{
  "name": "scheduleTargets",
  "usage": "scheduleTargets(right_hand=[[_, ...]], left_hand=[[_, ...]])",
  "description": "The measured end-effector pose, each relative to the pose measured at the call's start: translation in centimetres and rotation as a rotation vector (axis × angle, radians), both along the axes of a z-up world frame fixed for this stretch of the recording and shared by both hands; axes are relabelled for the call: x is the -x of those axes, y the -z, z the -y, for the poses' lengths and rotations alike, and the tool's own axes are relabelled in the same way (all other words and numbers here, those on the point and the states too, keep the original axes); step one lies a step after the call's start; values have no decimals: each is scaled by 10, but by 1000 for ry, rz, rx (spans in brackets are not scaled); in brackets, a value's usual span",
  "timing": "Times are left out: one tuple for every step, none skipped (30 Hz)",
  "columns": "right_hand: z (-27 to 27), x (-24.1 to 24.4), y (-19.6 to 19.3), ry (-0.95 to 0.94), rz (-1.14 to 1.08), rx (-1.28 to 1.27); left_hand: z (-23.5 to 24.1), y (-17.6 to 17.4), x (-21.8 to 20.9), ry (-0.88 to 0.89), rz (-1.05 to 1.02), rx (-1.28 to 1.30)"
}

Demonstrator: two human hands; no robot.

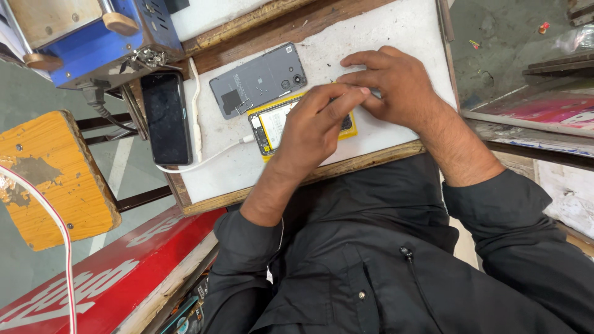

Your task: The person uses a red-handled screwdriver to remove screws from the back of a disassembled smartphone. They then pick up the back cover, inspect it, and place it aside. The person continues to work on the internal components of the phone.

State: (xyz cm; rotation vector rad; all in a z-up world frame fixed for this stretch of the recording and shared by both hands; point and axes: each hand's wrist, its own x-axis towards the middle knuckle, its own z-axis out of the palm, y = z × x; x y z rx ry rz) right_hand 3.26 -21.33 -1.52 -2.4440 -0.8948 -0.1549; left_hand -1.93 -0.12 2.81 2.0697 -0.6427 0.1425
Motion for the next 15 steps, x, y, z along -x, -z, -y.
scheduleTargets(right_hand=[[1,0,-1,-2,-4,-5],[1,0,-1,-3,-9,-9],[1,1,-2,-5,-14,-13],[0,1,-3,-6,-9,-28],[-1,1,-4,-7,-5,-43],[-1,1,-5,-9,0,-56],[-2,1,-6,-15,-4,-56],[-1,1,-7,-15,-6,-52],[0,1,-8,-15,-9,-48],[-1,2,-7,-14,-15,-48],[0,2,-8,-12,-22,-48],[0,2,-8,-11,-25,-48],[-1,1,-8,-24,-28,-62],[-1,0,-8,-31,-28,-75],[-1,-1,-8,-38,-28,-88]], left_hand=[[-1,0,-1,10,42,-12],[-3,1,-1,20,82,-23],[-4,2,-2,30,122,-34],[-6,3,-1,-2,126,-40],[-8,5,-1,-33,131,-46],[-10,6,-1,-66,136,-51],[-11,7,0,-26,102,-20],[-10,8,-1,20,69,14],[-9,9,-3,66,36,48],[-9,8,-2,2,69,-10],[-8,8,-2,-61,101,-69],[-7,7,-3,-125,135,-127],[-7,4,-2,-63,78,-55],[-6,1,-3,6,24,19],[-5,-1,-5,75,-30,93]])
